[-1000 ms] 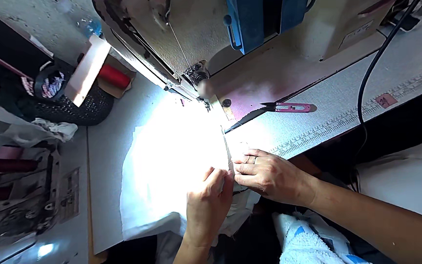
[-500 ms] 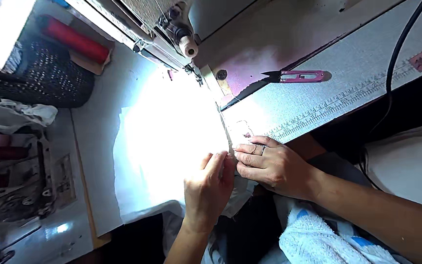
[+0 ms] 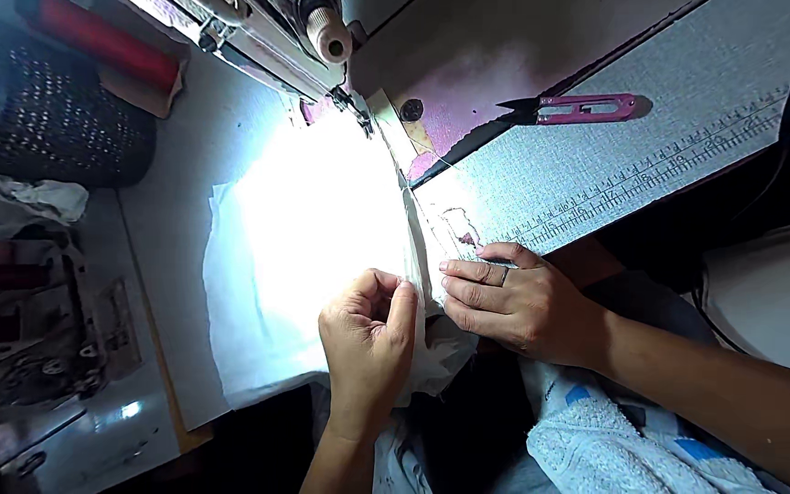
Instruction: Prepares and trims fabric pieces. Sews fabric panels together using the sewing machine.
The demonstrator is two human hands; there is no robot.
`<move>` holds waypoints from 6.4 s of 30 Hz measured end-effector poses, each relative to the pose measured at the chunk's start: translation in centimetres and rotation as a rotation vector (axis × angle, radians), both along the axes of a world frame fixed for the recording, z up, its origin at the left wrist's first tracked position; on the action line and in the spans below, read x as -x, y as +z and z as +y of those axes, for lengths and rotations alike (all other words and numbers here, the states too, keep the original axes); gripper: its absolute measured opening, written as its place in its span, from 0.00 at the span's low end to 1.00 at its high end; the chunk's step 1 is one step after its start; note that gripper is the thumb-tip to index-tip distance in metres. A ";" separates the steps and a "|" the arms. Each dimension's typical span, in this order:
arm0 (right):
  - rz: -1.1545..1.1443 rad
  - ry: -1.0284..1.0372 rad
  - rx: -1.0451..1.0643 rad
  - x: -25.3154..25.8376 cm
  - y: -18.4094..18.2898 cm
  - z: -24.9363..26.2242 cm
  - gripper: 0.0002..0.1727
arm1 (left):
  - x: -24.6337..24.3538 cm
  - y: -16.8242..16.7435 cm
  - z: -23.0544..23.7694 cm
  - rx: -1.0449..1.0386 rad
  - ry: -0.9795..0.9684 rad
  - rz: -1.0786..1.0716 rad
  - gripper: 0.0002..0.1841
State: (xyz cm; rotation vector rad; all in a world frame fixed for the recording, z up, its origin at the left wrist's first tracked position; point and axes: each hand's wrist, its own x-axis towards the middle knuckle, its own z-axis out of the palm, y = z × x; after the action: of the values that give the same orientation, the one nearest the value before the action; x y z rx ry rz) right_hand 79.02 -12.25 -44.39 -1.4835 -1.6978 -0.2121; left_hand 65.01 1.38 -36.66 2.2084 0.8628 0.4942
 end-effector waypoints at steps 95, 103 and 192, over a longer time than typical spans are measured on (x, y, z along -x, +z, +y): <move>1.113 -0.305 0.031 6.5 -0.4 -0.8 0.09 | -0.7 -0.7 -6.0 -0.814 0.050 0.356 0.09; 1.105 -0.307 0.034 6.5 -0.7 -0.6 0.09 | -0.8 0.1 -6.6 -0.790 0.079 0.464 0.07; 0.970 -0.260 0.072 6.2 -1.6 -0.9 0.10 | 0.7 -1.7 -6.8 -0.657 -0.125 0.166 0.10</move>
State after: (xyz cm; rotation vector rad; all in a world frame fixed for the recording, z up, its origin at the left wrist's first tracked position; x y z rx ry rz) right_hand 72.78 -13.20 -45.96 -1.4920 -0.7394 0.3895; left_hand 64.31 -5.43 -38.36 2.9165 0.7010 0.6003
